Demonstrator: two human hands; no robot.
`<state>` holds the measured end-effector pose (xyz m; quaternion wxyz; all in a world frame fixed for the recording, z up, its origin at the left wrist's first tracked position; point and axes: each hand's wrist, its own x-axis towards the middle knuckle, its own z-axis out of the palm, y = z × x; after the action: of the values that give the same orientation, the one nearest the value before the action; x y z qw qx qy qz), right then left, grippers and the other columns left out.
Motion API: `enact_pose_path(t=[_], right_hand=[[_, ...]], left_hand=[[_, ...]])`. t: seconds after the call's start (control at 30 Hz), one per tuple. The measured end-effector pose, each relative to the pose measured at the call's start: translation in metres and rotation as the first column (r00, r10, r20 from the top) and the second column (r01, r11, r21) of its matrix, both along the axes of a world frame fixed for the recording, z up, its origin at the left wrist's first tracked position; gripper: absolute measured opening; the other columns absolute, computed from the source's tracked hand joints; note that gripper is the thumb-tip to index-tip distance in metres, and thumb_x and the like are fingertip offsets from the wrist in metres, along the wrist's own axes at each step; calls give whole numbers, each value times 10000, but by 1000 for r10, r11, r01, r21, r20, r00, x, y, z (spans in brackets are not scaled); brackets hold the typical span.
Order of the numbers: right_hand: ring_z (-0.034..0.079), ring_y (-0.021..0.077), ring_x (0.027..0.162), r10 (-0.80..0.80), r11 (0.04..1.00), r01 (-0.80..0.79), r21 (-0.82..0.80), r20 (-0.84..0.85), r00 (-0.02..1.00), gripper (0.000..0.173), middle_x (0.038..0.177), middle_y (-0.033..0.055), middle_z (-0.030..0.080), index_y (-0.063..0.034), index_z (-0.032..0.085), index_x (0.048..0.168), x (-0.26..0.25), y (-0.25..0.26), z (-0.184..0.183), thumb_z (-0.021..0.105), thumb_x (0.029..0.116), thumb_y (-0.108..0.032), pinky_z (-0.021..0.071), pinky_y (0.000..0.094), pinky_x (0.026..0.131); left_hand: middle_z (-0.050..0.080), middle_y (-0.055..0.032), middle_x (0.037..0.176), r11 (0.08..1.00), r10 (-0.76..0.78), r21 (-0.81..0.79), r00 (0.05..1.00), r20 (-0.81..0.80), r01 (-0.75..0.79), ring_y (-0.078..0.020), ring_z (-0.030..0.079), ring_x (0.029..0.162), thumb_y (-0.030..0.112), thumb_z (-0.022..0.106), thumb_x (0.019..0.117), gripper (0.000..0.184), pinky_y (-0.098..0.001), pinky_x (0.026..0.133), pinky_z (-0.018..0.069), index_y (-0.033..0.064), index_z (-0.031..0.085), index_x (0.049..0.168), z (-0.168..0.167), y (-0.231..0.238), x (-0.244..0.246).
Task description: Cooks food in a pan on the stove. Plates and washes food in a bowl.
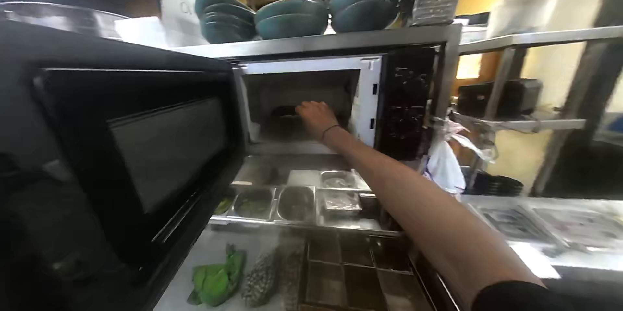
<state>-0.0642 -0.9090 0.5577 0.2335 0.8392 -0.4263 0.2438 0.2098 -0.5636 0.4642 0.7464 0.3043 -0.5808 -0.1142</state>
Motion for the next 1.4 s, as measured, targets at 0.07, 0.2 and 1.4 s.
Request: enact_pose_path(t=[0.07,0.2,1.4], right_hand=[[630,417,1179,26,999,-26,-42,-1,1000,243,1200,231,667,20,674,1193,-4,0,-2,599,962,37,524,573,944],[670,417,1060,127,973,-117,-197,39,991,221,1085,222,687,24,701,1106,-23,4,-4,651,896,71,573,557,823],[677,154,1065,603,794,-608,15,112,790,100,940,1,697,-171,659,998,-3,245,-304,564,1026,-152,482,315,1084]], left_hand=[[721,123,1064,998,68,6,993,-95,-67,-19,676,1042,208,454,1078,211,-221,947,544,183,643,1168,2,3,-2],[635,169,971,974,224,39,916,-334,-224,106,625,917,63,208,1083,293,-130,852,545,112,452,1239,9,-6,7],[714,-132,968,420,191,730,734,-652,539,-221,736,797,95,394,1078,249,-391,731,640,-31,509,1259,-206,-11,-40]])
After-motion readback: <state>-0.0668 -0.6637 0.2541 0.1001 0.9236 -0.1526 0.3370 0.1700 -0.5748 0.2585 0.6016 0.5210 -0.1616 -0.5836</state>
